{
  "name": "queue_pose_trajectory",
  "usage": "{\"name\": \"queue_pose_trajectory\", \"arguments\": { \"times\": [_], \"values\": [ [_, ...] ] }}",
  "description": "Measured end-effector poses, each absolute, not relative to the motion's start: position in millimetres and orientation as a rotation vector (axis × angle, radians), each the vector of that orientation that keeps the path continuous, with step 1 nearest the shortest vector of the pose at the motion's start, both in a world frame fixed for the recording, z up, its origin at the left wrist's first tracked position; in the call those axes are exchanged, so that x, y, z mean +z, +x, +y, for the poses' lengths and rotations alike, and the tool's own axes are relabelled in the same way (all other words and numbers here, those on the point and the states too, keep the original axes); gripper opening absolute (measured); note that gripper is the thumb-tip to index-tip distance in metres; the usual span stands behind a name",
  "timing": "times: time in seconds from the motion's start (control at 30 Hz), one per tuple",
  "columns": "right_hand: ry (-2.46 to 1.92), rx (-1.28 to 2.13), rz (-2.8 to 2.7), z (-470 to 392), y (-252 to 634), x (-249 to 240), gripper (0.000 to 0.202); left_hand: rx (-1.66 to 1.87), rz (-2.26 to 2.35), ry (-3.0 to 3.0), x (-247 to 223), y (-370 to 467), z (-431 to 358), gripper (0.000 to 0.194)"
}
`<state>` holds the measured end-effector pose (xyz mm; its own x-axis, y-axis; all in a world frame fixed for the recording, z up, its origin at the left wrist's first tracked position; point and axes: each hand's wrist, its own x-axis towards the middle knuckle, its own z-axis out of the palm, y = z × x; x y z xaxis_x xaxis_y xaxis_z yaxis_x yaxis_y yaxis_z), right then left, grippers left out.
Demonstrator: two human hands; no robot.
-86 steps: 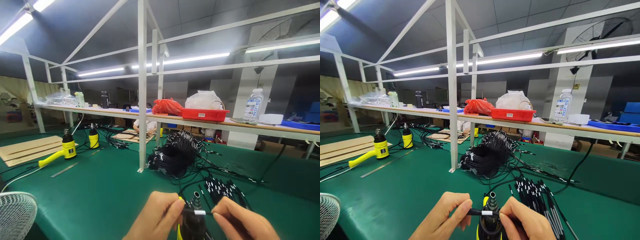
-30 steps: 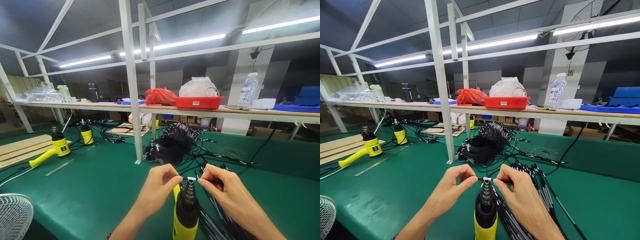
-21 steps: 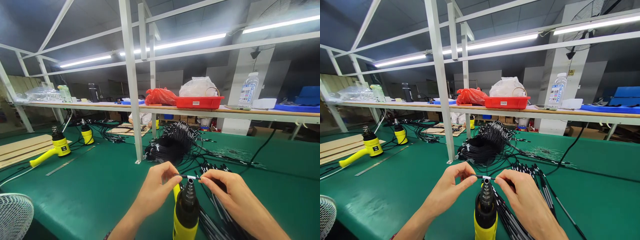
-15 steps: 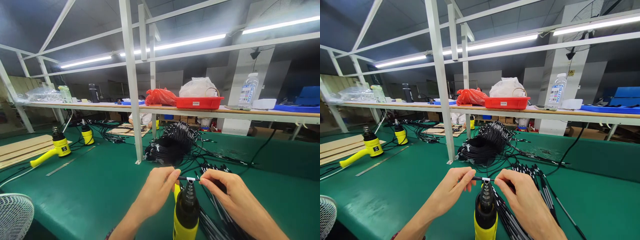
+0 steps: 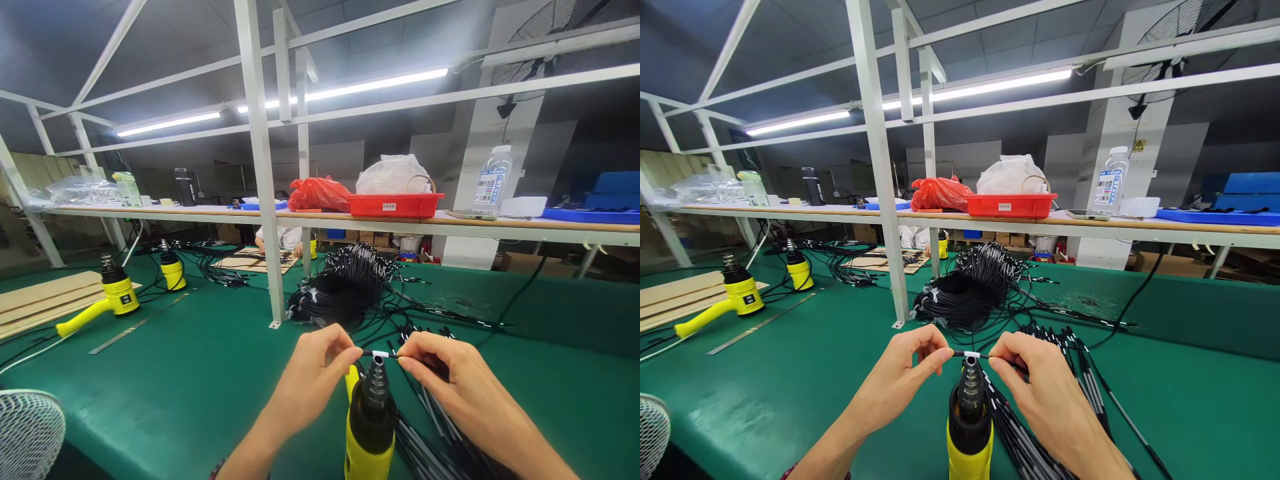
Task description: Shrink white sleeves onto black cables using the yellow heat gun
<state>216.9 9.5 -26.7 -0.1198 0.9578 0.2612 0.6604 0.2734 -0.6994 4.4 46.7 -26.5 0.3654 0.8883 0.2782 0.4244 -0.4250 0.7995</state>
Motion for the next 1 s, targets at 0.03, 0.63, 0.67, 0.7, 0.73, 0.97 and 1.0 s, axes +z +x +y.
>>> {"name": "queue_pose_trajectory", "arguments": {
  "times": [0.03,0.63,0.67,0.7,0.73,0.97,1.0],
  "values": [
    [-1.455,0.551,-1.858,9.7,216.5,-26.6,0.025,0.96,1.126,1.989,-26.4,4.5,46.6,0.022],
    [-1.511,0.564,-1.887,6.9,218.9,-26.5,0.038,0.917,1.126,2.082,-31.2,2.0,48.5,0.046],
    [-1.508,0.55,-1.883,7.5,218.7,-26.2,0.036,0.928,1.122,2.07,-30.1,2.6,48.3,0.042],
    [-1.5,0.543,-1.88,8.4,218.4,-26.0,0.034,0.943,1.115,2.055,-28.9,3.1,48.0,0.036],
    [-1.488,0.538,-1.878,9.3,218.1,-26.1,0.032,0.961,1.102,2.036,-27.8,3.7,47.8,0.03],
    [-1.429,0.546,-1.889,11.9,217.1,-29.7,0.027,0.964,1.093,1.998,-27.8,1.3,48.1,0.013],
    [-1.421,0.555,-1.887,11.6,217.0,-29.8,0.027,0.927,1.11,2.015,-28.3,0.6,48.0,0.018]
  ]
}}
